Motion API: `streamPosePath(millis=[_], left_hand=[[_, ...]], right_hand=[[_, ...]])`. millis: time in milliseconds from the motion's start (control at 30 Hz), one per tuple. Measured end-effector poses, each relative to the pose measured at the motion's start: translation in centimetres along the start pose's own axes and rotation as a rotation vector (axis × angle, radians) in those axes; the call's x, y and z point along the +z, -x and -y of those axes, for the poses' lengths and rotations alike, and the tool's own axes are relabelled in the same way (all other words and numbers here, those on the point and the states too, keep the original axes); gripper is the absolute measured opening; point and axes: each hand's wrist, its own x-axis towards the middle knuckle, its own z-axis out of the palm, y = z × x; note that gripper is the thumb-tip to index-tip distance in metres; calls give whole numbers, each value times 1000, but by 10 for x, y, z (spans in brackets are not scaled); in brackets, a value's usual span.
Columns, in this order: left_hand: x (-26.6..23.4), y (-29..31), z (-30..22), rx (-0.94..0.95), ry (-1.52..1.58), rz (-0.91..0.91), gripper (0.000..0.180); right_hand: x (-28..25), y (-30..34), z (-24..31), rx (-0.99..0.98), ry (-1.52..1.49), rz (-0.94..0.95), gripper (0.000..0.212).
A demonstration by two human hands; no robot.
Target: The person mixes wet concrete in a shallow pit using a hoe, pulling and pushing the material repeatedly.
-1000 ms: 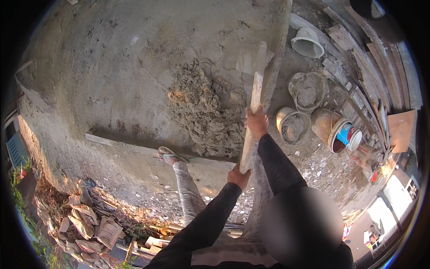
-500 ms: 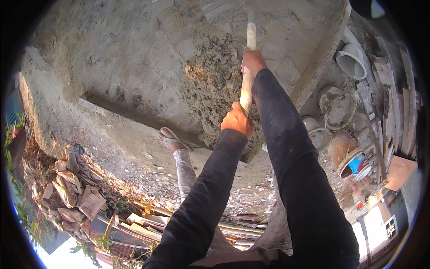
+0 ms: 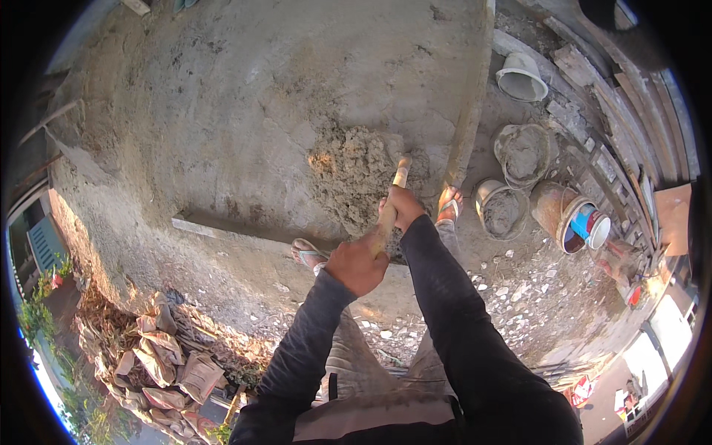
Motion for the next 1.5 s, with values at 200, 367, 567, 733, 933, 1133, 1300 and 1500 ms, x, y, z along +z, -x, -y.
streamPosePath(millis=[200, 367, 567, 733, 933, 1133, 1300, 1500], left_hand=[[13, 49, -190, 141, 11, 167, 42], [72, 94, -261, 149, 24, 163, 42], [124, 125, -323, 150, -58, 298, 50], [109, 142, -329, 157, -27, 379, 60], [118, 76, -178, 253, -494, 308, 63], [178, -18, -27, 94, -823, 112, 49], [246, 45, -5, -84, -652, 204, 33], [372, 199, 38, 74, -190, -115, 37]], right_hand=[[-60, 120, 109, 95, -309, -113, 23], [-115, 147, 158, 31, -530, -208, 31], [-241, 194, 175, -1, -317, -147, 18], [-282, 256, 192, -58, -410, -433, 16], [-315, 227, 143, -245, -447, -618, 22], [-290, 197, 105, -292, -297, -727, 27], [-294, 242, 50, -398, -291, -654, 22], [-278, 288, 16, -462, 28, -289, 19]])
